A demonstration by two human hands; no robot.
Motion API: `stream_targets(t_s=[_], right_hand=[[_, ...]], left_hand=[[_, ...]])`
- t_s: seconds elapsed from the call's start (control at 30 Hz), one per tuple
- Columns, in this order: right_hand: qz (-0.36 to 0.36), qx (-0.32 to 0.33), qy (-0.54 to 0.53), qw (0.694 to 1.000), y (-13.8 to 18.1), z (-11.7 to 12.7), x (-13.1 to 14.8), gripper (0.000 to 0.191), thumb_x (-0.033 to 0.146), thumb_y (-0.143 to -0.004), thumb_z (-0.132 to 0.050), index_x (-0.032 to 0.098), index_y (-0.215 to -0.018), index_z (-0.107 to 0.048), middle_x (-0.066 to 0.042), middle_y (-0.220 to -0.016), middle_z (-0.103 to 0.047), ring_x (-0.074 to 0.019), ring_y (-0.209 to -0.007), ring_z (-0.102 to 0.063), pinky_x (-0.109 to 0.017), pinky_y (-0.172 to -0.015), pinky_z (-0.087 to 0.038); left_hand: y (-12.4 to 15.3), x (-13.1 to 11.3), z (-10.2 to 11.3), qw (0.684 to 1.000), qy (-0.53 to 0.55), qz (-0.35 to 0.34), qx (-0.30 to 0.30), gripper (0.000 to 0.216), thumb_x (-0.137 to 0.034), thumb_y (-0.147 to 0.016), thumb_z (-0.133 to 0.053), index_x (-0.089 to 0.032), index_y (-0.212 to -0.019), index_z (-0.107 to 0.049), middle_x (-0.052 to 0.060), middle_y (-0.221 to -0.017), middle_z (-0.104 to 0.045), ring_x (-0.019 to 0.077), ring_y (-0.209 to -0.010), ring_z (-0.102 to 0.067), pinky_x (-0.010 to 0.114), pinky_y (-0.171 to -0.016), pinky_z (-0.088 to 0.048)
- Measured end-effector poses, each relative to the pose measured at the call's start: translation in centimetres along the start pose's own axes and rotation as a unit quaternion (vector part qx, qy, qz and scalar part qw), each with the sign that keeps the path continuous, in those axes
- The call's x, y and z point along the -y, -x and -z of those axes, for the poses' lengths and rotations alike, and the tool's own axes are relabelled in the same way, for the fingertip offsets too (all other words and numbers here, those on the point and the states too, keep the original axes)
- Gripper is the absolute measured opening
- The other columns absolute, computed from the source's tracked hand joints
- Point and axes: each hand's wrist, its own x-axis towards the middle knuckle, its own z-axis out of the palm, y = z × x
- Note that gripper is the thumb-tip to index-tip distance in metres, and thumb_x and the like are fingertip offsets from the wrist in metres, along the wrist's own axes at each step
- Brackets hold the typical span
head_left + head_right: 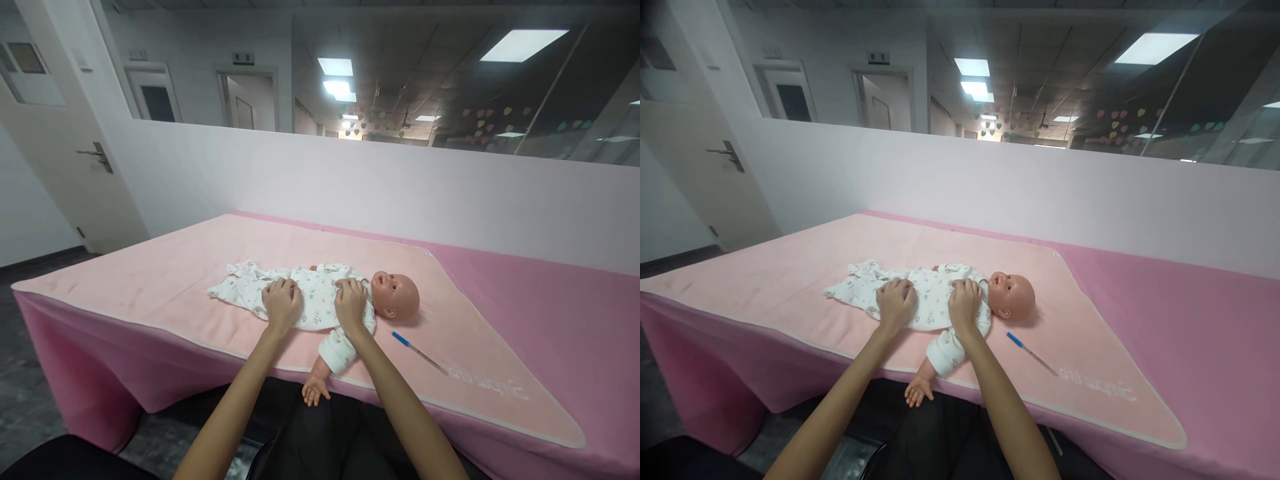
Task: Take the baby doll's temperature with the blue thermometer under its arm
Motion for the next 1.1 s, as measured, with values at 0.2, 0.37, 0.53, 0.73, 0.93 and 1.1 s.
stream_targets(t_s=[0.2, 0.37, 0.53, 0.73, 0.93, 1.1], right_hand=[[-0.001, 0.000, 0.001, 1.000, -0.02, -0.02, 0.02, 0.025, 0.005, -0.077, -0.042, 0.020, -0.084, -0.060, -0.002, -0.082, -0.057, -0.0174, -0.082, -0.045, -0.030, -0.076, -0.028], [-0.001, 0.002, 0.005, 1.000, 0.01, -0.07, 0.00, 0.024, 0.005, -0.077, -0.042, 0.020, -0.084, -0.060, -0.001, -0.083, -0.057, -0.0170, -0.082, -0.045, -0.030, -0.077, -0.028], [0.001, 0.004, 0.003, 1.000, 0.04, -0.04, 0.04, 0.024, 0.005, -0.078, -0.042, 0.020, -0.084, -0.060, -0.002, -0.083, -0.057, -0.0167, -0.082, -0.045, -0.030, -0.078, -0.028], [0.006, 0.005, 0.004, 1.000, 0.03, 0.07, 0.07, 0.024, 0.005, -0.078, -0.041, 0.019, -0.084, -0.060, -0.003, -0.082, -0.056, -0.0173, -0.081, -0.045, -0.030, -0.076, -0.028], [0.008, 0.008, 0.008, 1.000, 0.03, -0.04, -0.10, 0.024, 0.005, -0.077, -0.042, 0.019, -0.082, -0.060, -0.003, -0.082, -0.057, -0.0177, -0.081, -0.044, -0.030, -0.076, -0.030], [0.037, 0.006, 0.032, 0.999, 0.01, 0.49, 0.25, 0.026, 0.005, -0.076, -0.040, 0.018, -0.087, -0.060, -0.005, -0.087, -0.058, -0.0187, -0.085, -0.046, -0.033, -0.080, -0.032]], left_hand=[[0.02, -0.03, 0.10, 0.999, -0.024, 0.017, -0.032, 0.021, -0.025, -0.080, -0.040, -0.020, -0.080, -0.060, 0.007, -0.092, -0.059, 0.0238, -0.093, -0.046, 0.039, -0.082, -0.026], [0.06, -0.18, 0.18, 0.999, -0.033, 0.027, -0.029, 0.022, -0.028, -0.081, -0.039, -0.020, -0.080, -0.060, 0.007, -0.091, -0.061, 0.0254, -0.096, -0.044, 0.041, -0.086, -0.024], [0.06, -0.42, 0.52, 0.999, -0.025, 0.033, -0.019, 0.023, -0.031, -0.081, -0.039, -0.020, -0.080, -0.059, 0.008, -0.089, -0.062, 0.0270, -0.095, -0.044, 0.045, -0.088, -0.021], [-0.08, -0.24, 0.80, 0.998, 0.030, 0.062, -0.009, 0.018, -0.019, -0.076, -0.039, -0.021, -0.082, -0.057, 0.006, -0.086, -0.062, 0.0256, -0.093, -0.047, 0.045, -0.090, -0.020], [-0.09, 0.01, 0.62, 0.996, 0.059, 0.072, 0.000, 0.013, -0.016, -0.070, -0.042, -0.022, -0.073, -0.054, 0.004, -0.077, -0.061, 0.0243, -0.089, -0.048, 0.044, -0.088, -0.022], [-0.02, -0.09, 0.53, 0.997, 0.035, 0.069, -0.014, 0.012, -0.019, -0.073, -0.042, -0.021, -0.069, -0.053, 0.004, -0.081, -0.062, 0.0246, -0.090, -0.046, 0.044, -0.086, -0.023]])
